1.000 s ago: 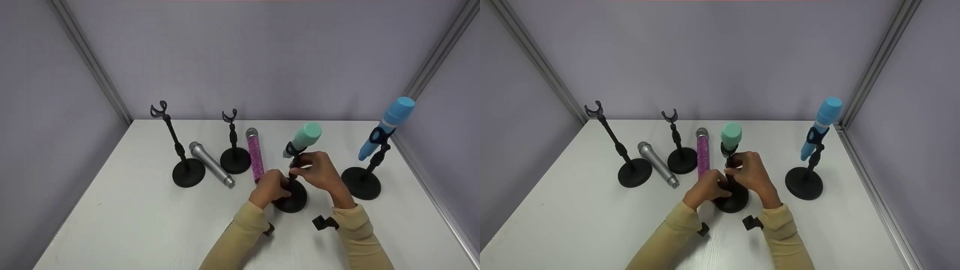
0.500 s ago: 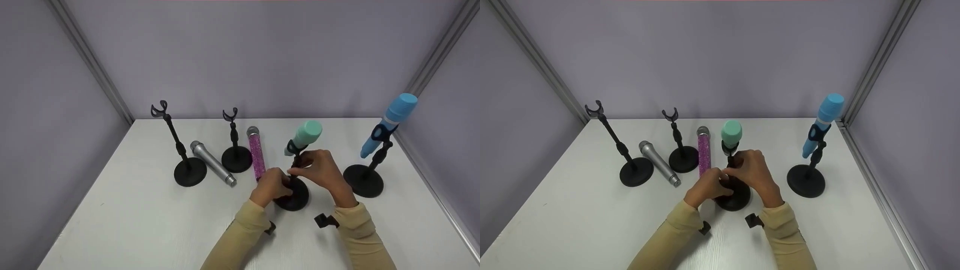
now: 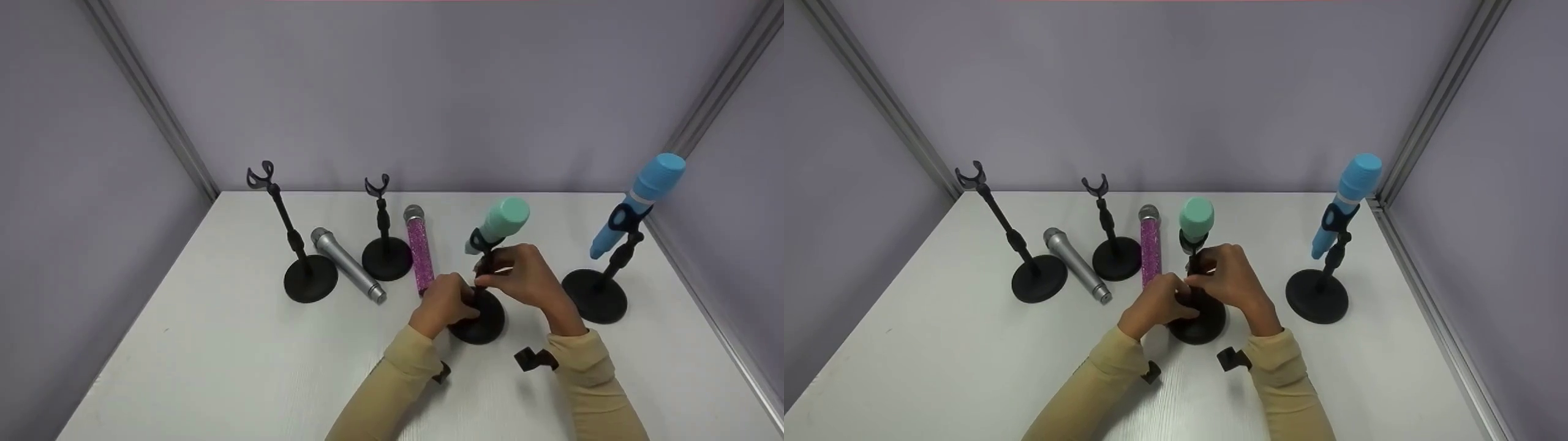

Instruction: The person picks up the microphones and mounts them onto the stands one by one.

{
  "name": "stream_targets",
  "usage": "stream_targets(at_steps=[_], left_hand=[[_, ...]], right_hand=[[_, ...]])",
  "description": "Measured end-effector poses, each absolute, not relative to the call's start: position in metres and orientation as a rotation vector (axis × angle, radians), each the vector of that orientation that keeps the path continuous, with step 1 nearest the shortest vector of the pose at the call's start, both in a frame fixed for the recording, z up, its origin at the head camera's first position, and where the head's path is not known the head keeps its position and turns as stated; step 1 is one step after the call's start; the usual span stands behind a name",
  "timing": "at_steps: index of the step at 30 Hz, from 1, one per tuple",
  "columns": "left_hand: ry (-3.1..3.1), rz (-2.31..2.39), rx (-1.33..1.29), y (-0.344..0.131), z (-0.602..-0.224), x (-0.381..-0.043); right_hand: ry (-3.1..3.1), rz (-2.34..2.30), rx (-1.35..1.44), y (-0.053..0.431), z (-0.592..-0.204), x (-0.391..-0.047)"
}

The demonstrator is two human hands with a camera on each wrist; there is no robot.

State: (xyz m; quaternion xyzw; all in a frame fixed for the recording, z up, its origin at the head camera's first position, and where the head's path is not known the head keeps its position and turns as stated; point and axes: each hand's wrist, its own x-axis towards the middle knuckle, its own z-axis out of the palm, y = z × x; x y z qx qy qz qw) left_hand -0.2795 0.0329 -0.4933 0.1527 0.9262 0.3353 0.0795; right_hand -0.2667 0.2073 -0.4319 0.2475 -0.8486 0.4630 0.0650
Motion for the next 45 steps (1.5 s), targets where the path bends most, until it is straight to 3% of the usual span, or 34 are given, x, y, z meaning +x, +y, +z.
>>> stream_targets(at_steps=[21,45], left_hand=[[2.776,1.027,0.467,0.029,-0.498,-0.283],[2.831,0.984,0.511,0.037,-0.497,-0.279]], right_hand=[[-2.661,1.497,0.783,0.202,-0.433,-0.270],[-2.589,1.219,0.687,0.212,-0.431,-0.268]])
